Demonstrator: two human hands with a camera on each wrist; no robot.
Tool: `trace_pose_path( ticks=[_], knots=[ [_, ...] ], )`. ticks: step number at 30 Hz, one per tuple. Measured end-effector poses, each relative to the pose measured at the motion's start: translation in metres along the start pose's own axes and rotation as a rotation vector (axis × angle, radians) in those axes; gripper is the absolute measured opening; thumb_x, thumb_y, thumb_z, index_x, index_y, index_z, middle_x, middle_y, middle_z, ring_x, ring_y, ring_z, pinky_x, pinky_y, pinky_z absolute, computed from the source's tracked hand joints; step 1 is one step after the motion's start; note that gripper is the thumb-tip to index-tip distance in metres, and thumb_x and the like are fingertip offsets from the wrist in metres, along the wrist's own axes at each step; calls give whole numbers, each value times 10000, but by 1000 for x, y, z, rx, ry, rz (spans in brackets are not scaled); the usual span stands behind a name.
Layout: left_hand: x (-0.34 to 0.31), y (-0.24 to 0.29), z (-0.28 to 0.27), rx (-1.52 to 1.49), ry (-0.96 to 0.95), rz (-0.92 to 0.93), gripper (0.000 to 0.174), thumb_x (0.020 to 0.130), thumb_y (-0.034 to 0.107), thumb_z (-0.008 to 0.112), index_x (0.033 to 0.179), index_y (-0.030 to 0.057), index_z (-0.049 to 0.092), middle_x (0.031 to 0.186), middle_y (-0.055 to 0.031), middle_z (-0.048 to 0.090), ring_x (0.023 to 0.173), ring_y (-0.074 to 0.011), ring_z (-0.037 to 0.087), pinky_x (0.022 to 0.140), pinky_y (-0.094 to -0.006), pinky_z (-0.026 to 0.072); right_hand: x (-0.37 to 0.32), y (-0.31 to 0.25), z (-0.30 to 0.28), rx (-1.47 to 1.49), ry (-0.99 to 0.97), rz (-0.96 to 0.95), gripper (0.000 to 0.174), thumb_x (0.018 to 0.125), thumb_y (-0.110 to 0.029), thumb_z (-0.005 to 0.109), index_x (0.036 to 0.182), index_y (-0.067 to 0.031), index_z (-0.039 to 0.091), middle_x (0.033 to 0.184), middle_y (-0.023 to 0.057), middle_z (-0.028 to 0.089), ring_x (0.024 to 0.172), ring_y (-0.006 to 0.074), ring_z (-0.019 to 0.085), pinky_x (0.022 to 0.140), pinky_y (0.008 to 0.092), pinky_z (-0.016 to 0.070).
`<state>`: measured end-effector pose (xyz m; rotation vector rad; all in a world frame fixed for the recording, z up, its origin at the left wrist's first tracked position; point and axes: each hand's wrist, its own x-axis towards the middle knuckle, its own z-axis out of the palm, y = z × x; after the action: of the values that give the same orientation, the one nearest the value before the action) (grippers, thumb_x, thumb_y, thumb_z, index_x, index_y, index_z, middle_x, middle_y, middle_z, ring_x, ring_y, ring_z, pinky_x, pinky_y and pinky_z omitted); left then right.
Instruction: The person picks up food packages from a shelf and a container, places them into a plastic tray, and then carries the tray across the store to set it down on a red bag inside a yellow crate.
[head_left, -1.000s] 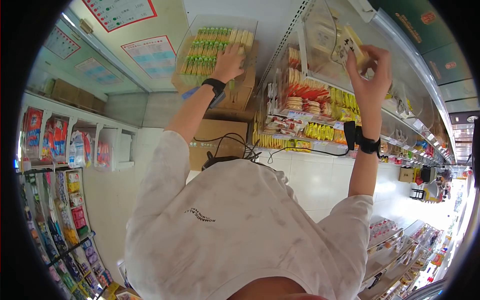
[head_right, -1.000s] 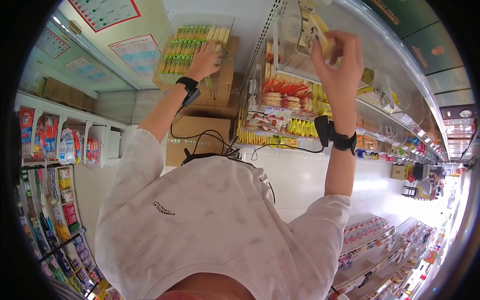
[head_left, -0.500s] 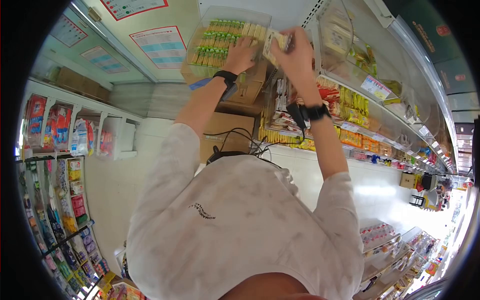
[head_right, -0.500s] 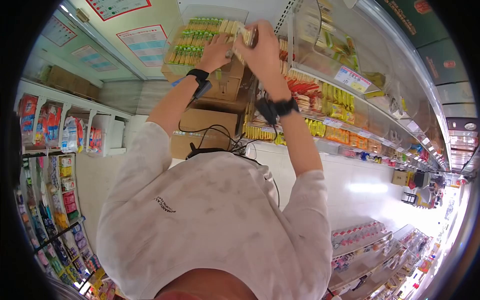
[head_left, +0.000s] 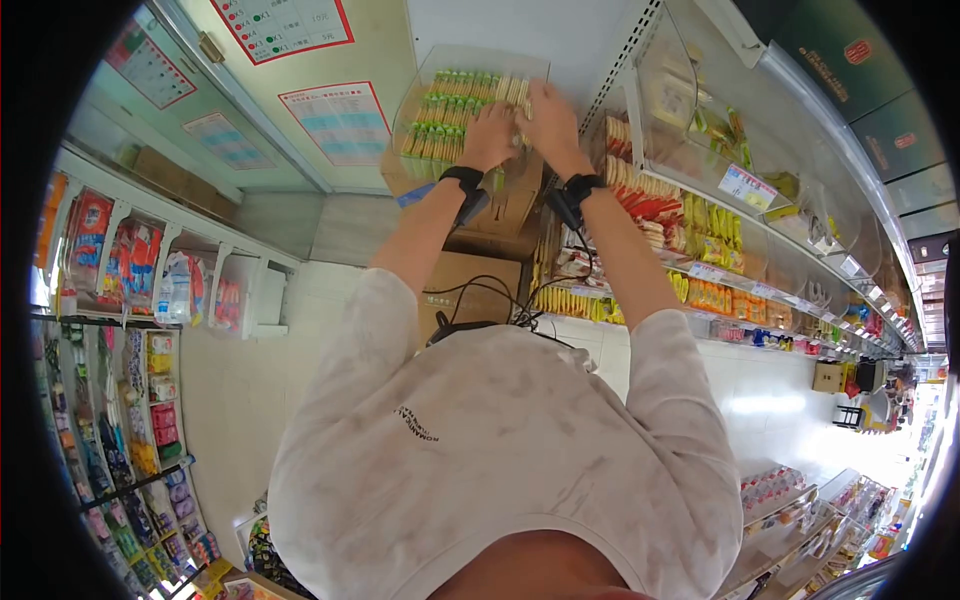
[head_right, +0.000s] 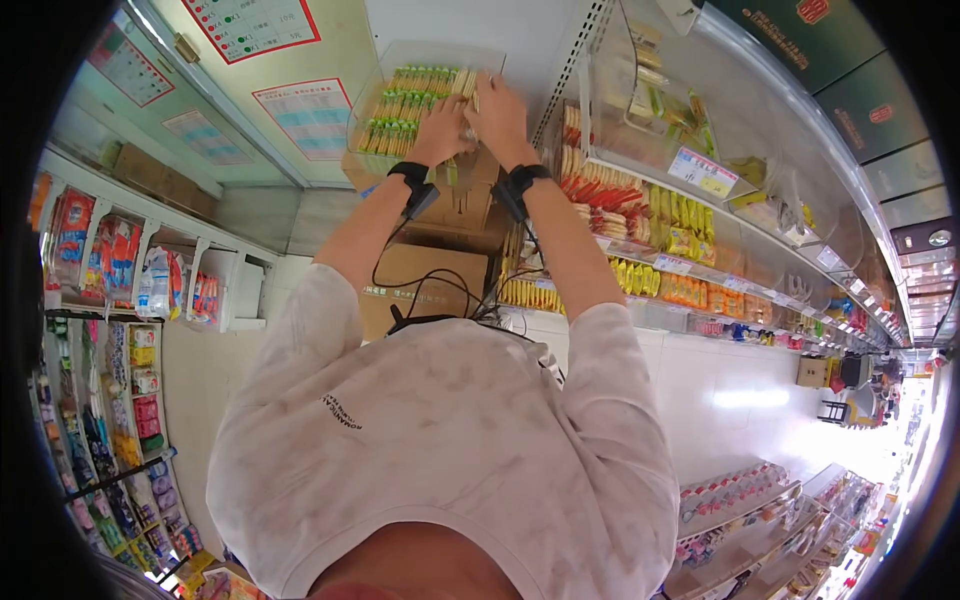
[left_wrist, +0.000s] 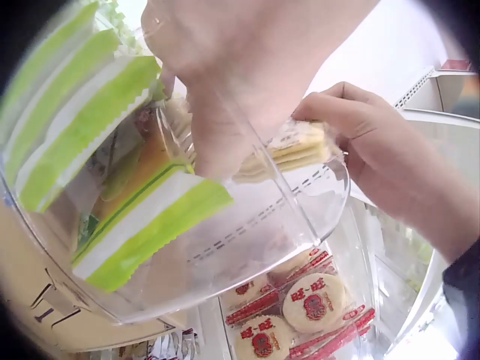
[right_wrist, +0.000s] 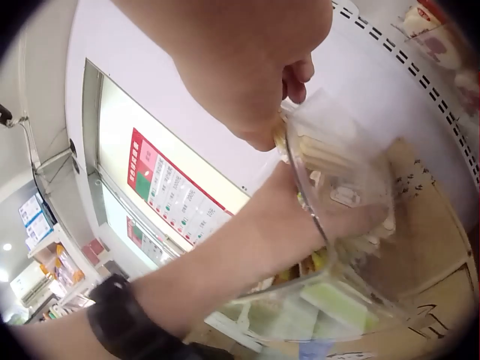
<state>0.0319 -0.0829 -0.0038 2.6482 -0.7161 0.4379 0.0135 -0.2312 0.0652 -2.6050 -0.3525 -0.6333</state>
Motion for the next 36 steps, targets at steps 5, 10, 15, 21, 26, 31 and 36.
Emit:
trace_pose_path(
  ticks=[5, 10, 15, 21, 26, 31, 36],
  knots=[
    [-6, -3, -10, -82, -66, 22, 835, 700, 374, 853, 1393, 73, 498, 1508, -87, 411, 1372, -352, 414, 1072, -544, 409, 0, 5, 15, -256, 174, -141, 306, 838, -241, 718, 1061, -65, 603, 1090, 135, 610, 1035, 344, 592, 966, 495, 444],
    [-6, -22, 11, -139, -2, 92, 809, 745, 304, 831, 1432, 69, 476, 1544, -91, 397, 1406, -350, 387, 1116, -470, 411, 0, 8, 18, -334, 155, -279, 249, 850, -231, 705, 1013, -49, 657, 1010, 113, 640, 1058, 311, 594, 1096, 514, 369],
    [-9, -22, 15, -163, 45, 100, 784, 745, 211, 815, 1439, 59, 482, 1523, -115, 437, 1400, -351, 402, 1129, -446, 409, -11, 6, -3, -334, -29, -320, 202, 820, -224, 718, 922, -50, 707, 930, 112, 677, 1046, 290, 630, 1172, 522, 305],
    [-9, -18, 12, -153, 64, 102, 691, 753, 161, 789, 1390, 43, 548, 1501, -150, 469, 1405, -360, 413, 1144, -449, 395, -21, -12, -21, -409, -313, -322, 222, 767, -203, 749, 937, -61, 732, 939, 104, 687, 1030, 292, 651, 1173, 536, 297],
    [-8, -23, 20, -218, 87, 111, 686, 748, 138, 779, 1391, 50, 555, 1517, -147, 459, 1415, -359, 405, 1143, -451, 397, -21, -19, 20, -529, -233, -293, 211, 755, -154, 749, 946, -68, 730, 1032, 104, 699, 1048, 276, 663, 1166, 539, 300],
    [-13, -23, 13, -267, 44, 111, 764, 726, 148, 808, 1428, 68, 519, 1533, -118, 451, 1417, -363, 403, 1134, -455, 414, 8, -32, 5, -528, -431, -164, 241, 748, -130, 751, 985, -96, 724, 1002, 110, 724, 1020, 283, 680, 1165, 590, 263],
    [-12, -15, 2, -208, 25, 85, 864, 678, 165, 846, 1456, 80, 482, 1537, -107, 448, 1413, -367, 408, 1137, -456, 415, 35, 0, 5, -463, -523, -267, 229, 741, -143, 756, 964, -111, 717, 844, 104, 725, 939, 307, 692, 1161, 591, 255]
  ],
)
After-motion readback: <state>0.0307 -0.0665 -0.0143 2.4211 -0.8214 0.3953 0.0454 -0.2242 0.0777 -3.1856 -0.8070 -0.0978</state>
